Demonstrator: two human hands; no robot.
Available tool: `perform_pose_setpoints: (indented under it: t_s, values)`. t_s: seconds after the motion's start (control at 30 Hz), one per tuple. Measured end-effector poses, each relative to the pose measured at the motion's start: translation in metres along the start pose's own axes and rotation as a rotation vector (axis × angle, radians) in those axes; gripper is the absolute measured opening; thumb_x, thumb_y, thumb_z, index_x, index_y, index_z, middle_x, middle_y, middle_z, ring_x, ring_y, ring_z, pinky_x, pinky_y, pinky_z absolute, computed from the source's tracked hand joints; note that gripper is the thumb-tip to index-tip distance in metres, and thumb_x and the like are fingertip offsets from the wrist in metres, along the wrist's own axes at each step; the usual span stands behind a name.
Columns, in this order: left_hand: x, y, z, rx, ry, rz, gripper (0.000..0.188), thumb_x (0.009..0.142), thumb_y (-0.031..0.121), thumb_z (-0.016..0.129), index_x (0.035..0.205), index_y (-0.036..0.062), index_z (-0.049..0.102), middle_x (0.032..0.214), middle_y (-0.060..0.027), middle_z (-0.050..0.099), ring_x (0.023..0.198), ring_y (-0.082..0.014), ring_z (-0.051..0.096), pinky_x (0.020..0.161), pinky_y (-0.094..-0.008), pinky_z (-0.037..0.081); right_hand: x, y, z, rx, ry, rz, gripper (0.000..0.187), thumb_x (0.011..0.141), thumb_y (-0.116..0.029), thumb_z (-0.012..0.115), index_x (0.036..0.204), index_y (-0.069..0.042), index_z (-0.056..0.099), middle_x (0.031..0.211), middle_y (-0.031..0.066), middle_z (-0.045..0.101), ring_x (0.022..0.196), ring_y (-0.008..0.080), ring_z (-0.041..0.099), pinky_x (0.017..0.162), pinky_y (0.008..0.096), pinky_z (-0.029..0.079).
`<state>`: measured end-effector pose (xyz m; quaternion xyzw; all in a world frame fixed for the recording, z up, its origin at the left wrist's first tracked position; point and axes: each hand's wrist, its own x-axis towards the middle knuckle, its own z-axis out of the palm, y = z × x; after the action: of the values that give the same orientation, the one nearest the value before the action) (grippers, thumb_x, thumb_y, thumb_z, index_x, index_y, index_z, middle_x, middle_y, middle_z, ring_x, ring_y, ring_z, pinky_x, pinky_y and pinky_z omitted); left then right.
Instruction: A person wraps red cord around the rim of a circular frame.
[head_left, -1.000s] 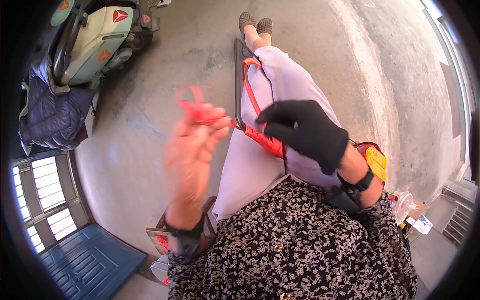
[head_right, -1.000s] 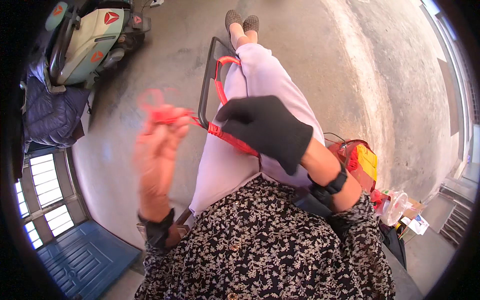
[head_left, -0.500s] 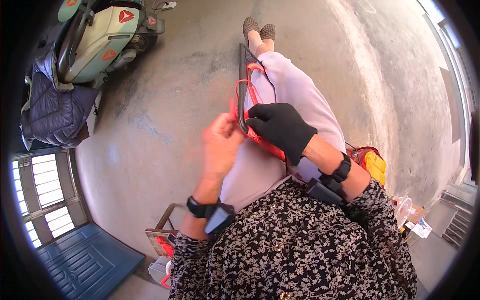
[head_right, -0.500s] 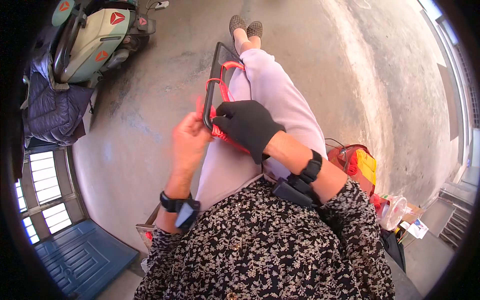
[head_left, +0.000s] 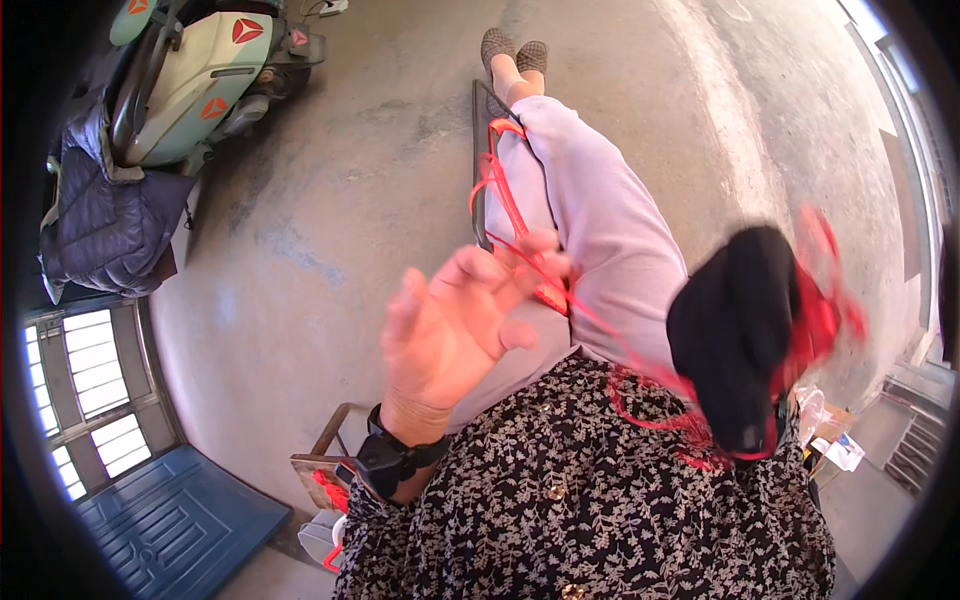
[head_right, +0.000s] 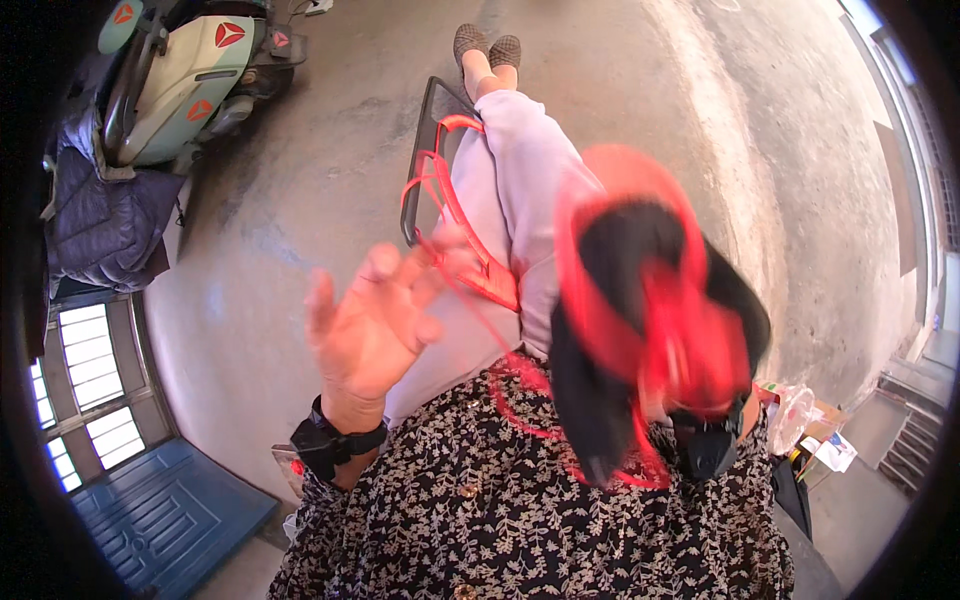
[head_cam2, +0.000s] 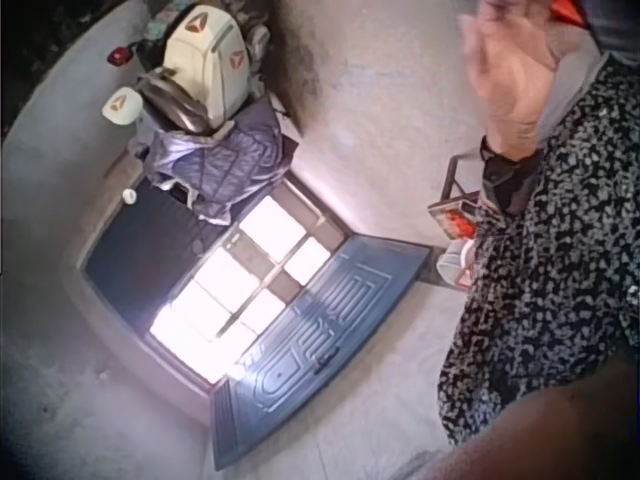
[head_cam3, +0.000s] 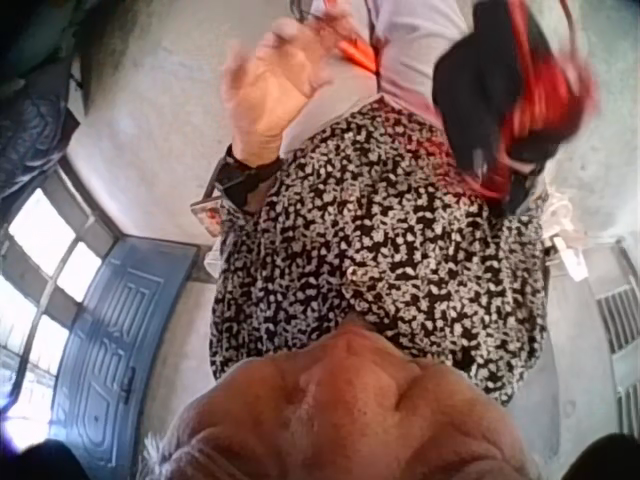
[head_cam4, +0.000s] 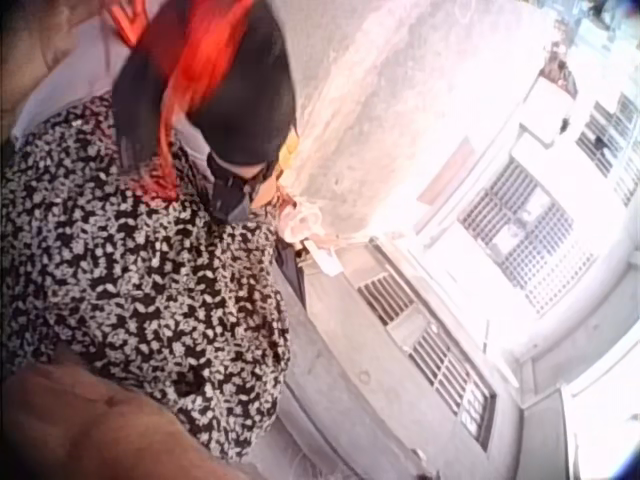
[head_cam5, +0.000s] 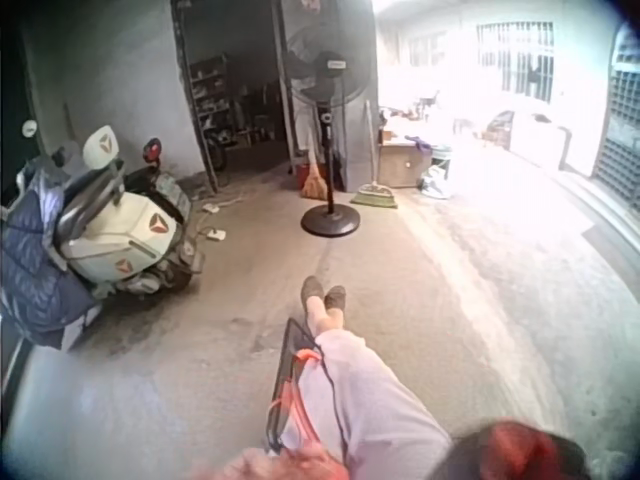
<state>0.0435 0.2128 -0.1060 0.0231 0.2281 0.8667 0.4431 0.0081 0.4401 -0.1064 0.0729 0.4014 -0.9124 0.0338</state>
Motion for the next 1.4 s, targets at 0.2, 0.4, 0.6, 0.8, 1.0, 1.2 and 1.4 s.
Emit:
perform_pose_setpoints:
  t_s: [0.2,0.4,0.6,0.8,1.0,1.2,1.4]
  values:
    - [-0.043,0.01,-0.027,-0.257,0.01,0.022,0.044,0.093,0.041,0.053,0.12,0.0077,0.048,0.097,-0.0076,0.05,0.081,-0.0169,0.048,0.055,-0.0276,0.044,-0.135,-0.02,-0.007,-0.183,-0.002,0.126,0.034,0.086,-0.024,0.061,0.11,-0.001,0.057,0.078,0.0044,0.059,0.061,0.0074,0.052,0.056,0.0203,0.04]
    - [-0.093,-0.01,-0.05,0.185,0.436,-0.068,0.037,0.094,0.031,0.054,0.119,0.0057,0.047,0.076,-0.0082,0.054,0.061,-0.0155,0.05,0.05,-0.0257,0.042,-0.091,0.063,-0.011,-1.279,0.045,0.126,0.045,0.077,-0.036,0.071,0.109,-0.007,0.059,0.08,0.0161,0.066,0.076,0.031,0.065,0.069,0.0389,0.049]
    - [-0.128,-0.012,-0.065,0.394,0.604,-0.081,0.019,0.094,0.017,0.054,0.107,0.0033,0.054,0.061,-0.003,0.049,0.051,-0.0121,0.046,0.049,-0.0226,0.04,-0.081,0.09,-0.002,-1.536,-0.011,0.076,0.032,0.084,-0.036,0.063,0.095,-0.007,0.056,0.075,0.0155,0.064,0.072,0.0351,0.064,0.063,0.0439,0.049]
    - [-0.167,-0.006,-0.063,0.872,0.558,-0.292,0.01,0.089,0.01,0.063,0.091,0.001,0.064,0.071,-0.0011,0.06,0.056,-0.004,0.048,0.047,-0.0206,0.039,-0.077,0.106,-0.005,-1.564,-0.025,-0.048,0.025,0.088,-0.031,0.06,0.093,-0.006,0.056,0.075,0.0149,0.064,0.069,0.035,0.063,0.059,0.0434,0.048]
    - [-0.143,0.035,-0.063,1.13,0.575,-0.263,0.018,0.089,0.007,0.06,0.103,-0.001,0.065,0.112,-0.0102,0.062,0.094,-0.0118,0.059,0.063,-0.0239,0.052,-0.083,0.097,-0.015,-1.541,-0.091,0.003,0.022,0.084,-0.024,0.063,0.097,-0.008,0.057,0.076,0.0154,0.063,0.071,0.0344,0.063,0.062,0.0423,0.049]
    - [-0.042,0.028,-0.039,0.899,0.577,0.215,0.032,0.098,0.019,0.049,0.119,-0.0031,0.058,0.125,-0.0146,0.054,0.101,-0.0168,0.06,0.065,-0.0269,0.053,-0.081,0.107,-0.02,-1.544,-0.161,-0.119,0.02,0.08,-0.019,0.066,0.094,-0.008,0.057,0.077,0.0144,0.062,0.072,0.0341,0.063,0.063,0.0415,0.05]
    - [-0.011,-0.019,-0.056,0.795,0.733,0.341,0.027,0.096,0.018,0.056,0.11,-0.0053,0.06,0.082,-0.0042,0.059,0.059,-0.0083,0.054,0.058,-0.0231,0.05,-0.075,0.108,-0.01,-1.526,-0.228,-0.221,0.008,0.084,-0.013,0.056,0.086,-0.006,0.055,0.075,0.0167,0.063,0.072,0.0337,0.065,0.062,0.0422,0.051]
